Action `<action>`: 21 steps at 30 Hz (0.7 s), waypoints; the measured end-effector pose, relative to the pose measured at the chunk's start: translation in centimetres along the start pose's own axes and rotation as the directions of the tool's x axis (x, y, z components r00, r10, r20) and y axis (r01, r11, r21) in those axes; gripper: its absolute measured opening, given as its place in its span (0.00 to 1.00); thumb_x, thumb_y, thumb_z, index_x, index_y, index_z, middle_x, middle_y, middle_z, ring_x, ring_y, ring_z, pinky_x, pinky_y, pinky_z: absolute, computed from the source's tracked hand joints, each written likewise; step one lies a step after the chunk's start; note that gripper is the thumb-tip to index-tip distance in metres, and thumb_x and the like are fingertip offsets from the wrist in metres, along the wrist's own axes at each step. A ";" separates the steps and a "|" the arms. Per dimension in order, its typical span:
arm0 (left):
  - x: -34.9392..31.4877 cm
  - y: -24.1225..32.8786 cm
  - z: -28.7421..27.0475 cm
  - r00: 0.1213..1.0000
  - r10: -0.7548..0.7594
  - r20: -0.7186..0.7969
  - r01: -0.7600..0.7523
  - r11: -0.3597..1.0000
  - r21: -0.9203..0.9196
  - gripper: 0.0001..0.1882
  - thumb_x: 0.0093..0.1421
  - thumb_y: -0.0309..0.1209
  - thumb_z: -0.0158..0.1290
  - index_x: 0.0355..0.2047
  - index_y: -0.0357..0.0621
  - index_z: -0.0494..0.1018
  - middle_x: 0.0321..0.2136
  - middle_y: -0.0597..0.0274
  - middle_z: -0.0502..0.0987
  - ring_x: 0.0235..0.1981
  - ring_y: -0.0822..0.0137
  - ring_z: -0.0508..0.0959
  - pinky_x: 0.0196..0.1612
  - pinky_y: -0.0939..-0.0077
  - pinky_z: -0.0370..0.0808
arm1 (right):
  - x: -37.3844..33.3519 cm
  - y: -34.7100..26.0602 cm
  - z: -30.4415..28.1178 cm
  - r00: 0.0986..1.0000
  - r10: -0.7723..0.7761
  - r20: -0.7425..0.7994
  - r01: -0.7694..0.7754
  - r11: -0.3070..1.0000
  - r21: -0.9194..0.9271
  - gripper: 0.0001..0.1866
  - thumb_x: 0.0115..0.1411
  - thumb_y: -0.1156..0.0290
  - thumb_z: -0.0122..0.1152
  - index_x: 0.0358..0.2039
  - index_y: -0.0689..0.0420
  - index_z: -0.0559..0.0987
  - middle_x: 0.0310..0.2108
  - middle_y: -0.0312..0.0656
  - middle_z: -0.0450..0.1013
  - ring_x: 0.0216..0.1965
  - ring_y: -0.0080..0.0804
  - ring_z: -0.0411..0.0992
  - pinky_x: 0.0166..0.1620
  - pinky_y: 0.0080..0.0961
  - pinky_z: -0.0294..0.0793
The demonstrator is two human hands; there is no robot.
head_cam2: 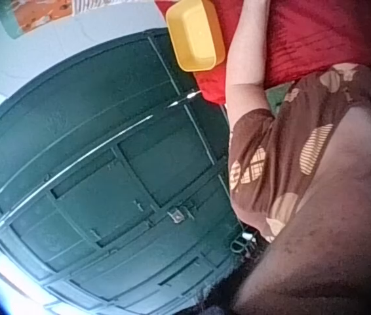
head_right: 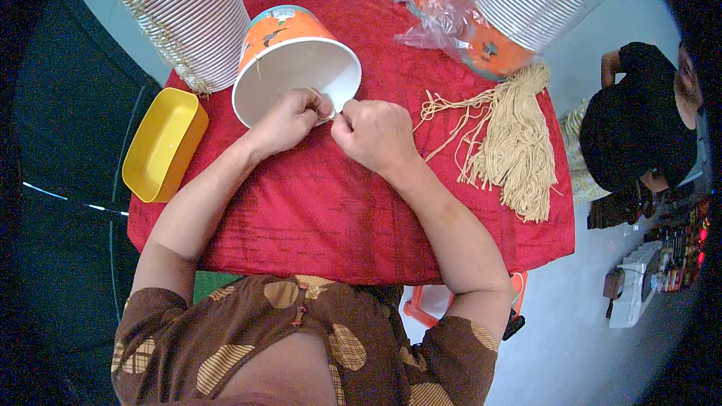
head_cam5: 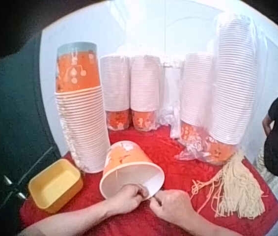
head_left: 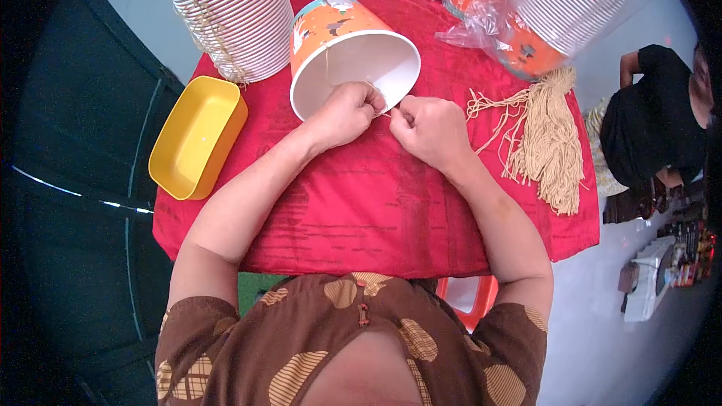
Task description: Thread strings through paper bowls and stack them for packaging.
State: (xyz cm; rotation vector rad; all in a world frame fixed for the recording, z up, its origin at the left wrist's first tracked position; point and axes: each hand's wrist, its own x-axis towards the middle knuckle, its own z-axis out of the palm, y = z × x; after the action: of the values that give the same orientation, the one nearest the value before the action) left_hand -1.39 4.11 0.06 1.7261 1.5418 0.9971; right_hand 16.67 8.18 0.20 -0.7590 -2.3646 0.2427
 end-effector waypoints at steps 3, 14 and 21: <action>0.2 0.2 -0.1 0.999 -0.028 0.024 0.028 1.000 -0.001 0.08 0.52 0.18 0.45 0.30 0.29 0.75 0.30 0.47 0.79 0.35 0.60 0.78 0.41 0.68 0.73 | -0.1 0.0 -0.1 0.998 0.058 -0.039 -0.060 0.997 -0.040 0.05 0.50 0.73 0.60 0.24 0.60 0.74 0.17 0.46 0.70 0.21 0.43 0.73 0.24 0.38 0.71; 0.4 0.0 0.0 1.000 -0.008 0.006 0.008 0.999 0.034 0.09 0.51 0.18 0.44 0.28 0.28 0.74 0.27 0.46 0.78 0.33 0.58 0.78 0.39 0.66 0.73 | 0.6 0.3 2.0 0.972 -0.212 -0.099 0.197 0.970 -0.143 0.06 0.52 0.73 0.61 0.28 0.59 0.72 0.22 0.47 0.72 0.21 0.44 0.74 0.23 0.38 0.72; 0.1 0.3 -0.1 1.000 0.012 0.025 -0.014 0.997 0.079 0.08 0.55 0.23 0.48 0.29 0.30 0.75 0.26 0.51 0.78 0.30 0.65 0.76 0.36 0.69 0.73 | 0.2 1.0 1.8 0.945 0.241 -0.220 -0.208 0.965 0.163 0.05 0.52 0.73 0.58 0.24 0.60 0.72 0.16 0.51 0.72 0.21 0.52 0.74 0.25 0.47 0.72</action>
State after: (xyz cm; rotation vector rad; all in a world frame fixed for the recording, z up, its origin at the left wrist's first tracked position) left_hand -1.27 4.12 0.35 1.7983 1.5754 0.9290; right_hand 15.89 9.14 -1.49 -0.9369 -2.0133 0.3847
